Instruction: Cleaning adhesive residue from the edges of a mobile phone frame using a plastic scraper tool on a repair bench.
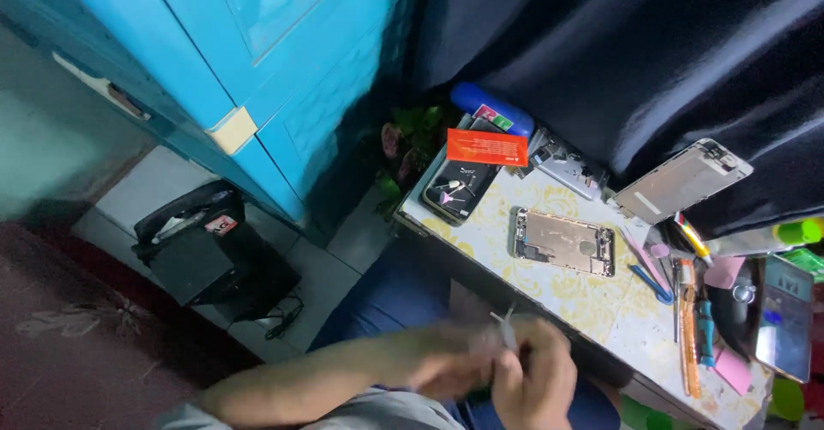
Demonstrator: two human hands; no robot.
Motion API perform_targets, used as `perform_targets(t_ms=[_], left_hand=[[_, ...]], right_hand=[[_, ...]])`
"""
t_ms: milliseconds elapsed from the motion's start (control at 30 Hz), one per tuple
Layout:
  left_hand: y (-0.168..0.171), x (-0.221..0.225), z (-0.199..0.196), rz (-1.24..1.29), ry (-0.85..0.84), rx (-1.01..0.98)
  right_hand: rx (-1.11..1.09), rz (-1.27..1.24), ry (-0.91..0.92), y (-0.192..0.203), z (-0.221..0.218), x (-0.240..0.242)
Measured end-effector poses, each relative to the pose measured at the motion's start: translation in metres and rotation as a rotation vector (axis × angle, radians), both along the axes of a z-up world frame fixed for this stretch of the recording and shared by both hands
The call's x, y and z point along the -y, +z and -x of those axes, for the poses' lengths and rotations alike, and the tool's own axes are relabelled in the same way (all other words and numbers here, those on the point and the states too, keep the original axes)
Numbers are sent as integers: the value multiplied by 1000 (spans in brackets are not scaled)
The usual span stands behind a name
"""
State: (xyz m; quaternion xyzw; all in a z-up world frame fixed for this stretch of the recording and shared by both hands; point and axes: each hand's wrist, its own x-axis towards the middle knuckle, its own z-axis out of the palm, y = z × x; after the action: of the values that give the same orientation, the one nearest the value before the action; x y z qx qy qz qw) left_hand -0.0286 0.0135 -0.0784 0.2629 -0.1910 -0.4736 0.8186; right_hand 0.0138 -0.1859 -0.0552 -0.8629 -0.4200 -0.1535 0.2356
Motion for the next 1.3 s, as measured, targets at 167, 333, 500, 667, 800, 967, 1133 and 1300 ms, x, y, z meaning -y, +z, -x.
perform_targets(t_ms=[167,333,500,667,800,967,1133,1300], left_hand=[[40,-23,-11,133,895,-520],[51,-19,-11,264,806,-540],[46,-13,-7,270,854,-578],[51,-11,-3,177,951,-701],[44,-15,4,236,991,-580],[29,-23,13,-9,999,-495],[8,-28,21,-112,1076,-476],[-21,-34,32,-283,1133,-244]], right_hand=[[-201,-186,280,-12,31,-35],[-139,-318,302,16,32,-54],[-139,-287,404,32,27,-52],[-126,-333,404,21,26,-55],[-240,-336,392,26,20,-61],[-346,-126,448,38,11,-67],[-468,-75,421,51,-20,-64],[-385,56,289,77,-75,-70]])
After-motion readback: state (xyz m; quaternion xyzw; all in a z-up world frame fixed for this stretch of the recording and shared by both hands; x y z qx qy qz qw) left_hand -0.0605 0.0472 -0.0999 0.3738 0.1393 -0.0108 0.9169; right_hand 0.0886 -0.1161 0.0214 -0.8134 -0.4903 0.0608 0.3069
